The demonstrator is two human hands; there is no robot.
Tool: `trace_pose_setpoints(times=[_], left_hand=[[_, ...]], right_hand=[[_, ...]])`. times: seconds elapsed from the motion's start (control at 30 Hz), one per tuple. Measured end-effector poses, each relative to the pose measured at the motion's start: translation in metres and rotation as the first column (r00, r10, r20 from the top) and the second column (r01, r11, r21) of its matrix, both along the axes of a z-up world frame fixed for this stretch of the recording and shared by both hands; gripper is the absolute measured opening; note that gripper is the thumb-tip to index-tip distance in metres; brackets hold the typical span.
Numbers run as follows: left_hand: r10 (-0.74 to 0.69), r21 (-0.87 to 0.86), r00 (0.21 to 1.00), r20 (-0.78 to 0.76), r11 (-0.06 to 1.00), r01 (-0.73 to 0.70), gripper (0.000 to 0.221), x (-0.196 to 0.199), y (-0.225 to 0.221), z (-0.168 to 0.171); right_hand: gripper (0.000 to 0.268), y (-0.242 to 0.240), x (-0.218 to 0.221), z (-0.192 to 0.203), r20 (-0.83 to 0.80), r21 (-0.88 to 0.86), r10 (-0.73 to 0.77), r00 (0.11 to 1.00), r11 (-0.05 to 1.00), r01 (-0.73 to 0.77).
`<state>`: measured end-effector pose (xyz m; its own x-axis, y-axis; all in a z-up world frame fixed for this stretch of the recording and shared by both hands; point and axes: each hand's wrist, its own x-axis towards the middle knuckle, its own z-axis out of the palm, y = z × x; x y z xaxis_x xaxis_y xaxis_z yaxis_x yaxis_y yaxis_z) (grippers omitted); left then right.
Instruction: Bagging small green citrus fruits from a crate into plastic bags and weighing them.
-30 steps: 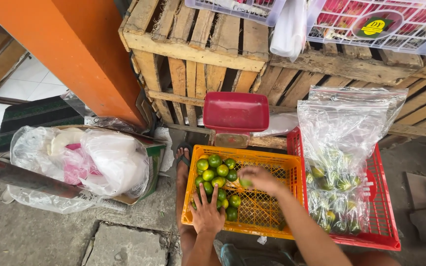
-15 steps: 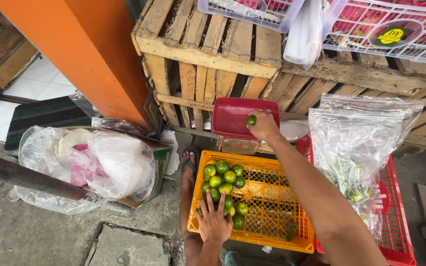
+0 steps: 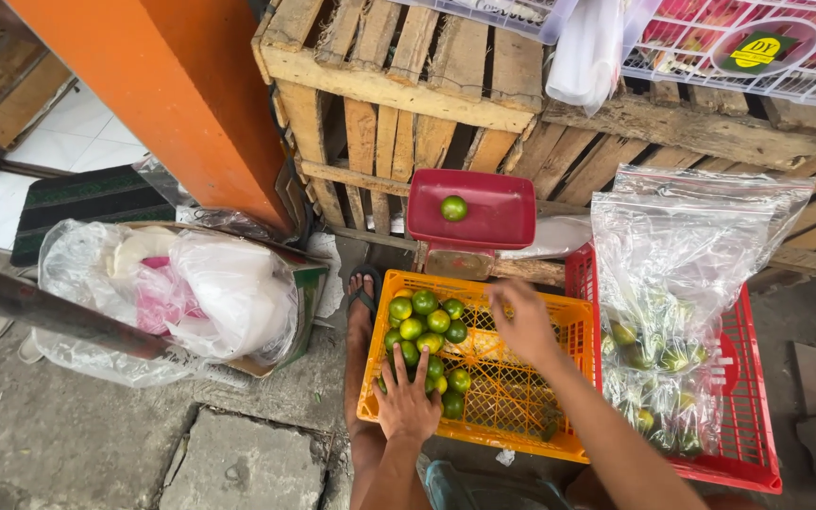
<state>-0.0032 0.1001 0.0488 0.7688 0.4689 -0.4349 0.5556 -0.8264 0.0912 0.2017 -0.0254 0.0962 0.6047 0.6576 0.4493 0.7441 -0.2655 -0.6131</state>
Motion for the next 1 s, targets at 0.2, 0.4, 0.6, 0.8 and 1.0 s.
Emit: trace_pose_setpoints(times=[0.2, 0.4, 0.6, 0.8, 1.0], left_hand=[[0.013, -0.029, 0.999, -0.044, 0.999, -0.014, 0.082, -0.001, -0.002, 0.009], [0.009, -0.005, 0.999, -0.045, 1.0, -0.009, 0.082, -0.002, -0.005, 0.005], [0.01, 0.047, 1.0, -0.009, 0.999, -0.01, 0.085, -0.003, -0.005, -0.012], [0.017, 0.045, 1.0, -0.012, 0.999, -0.016, 0.085, -0.002, -0.006, -0.01], [0.018, 0.065, 1.0, -0.022, 0.998, -0.017, 0.085, -0.004, -0.007, -0.012]], right_hand=[[0.064, -0.028, -0.095, -0.065, -0.574, -0.58, -0.192, 0.796, 0.782, -0.229], [0.066, -0.011, -0.124, -0.109, -0.608, -0.585, -0.175, 0.774, 0.758, -0.289], [0.078, -0.011, -0.115, -0.119, -0.614, -0.62, -0.199, 0.764, 0.72, -0.311], [0.075, -0.009, -0.116, -0.126, -0.626, -0.585, -0.21, 0.751, 0.763, -0.274], [0.049, -0.011, -0.118, -0.141, -0.639, -0.541, -0.297, 0.71, 0.83, -0.139]])
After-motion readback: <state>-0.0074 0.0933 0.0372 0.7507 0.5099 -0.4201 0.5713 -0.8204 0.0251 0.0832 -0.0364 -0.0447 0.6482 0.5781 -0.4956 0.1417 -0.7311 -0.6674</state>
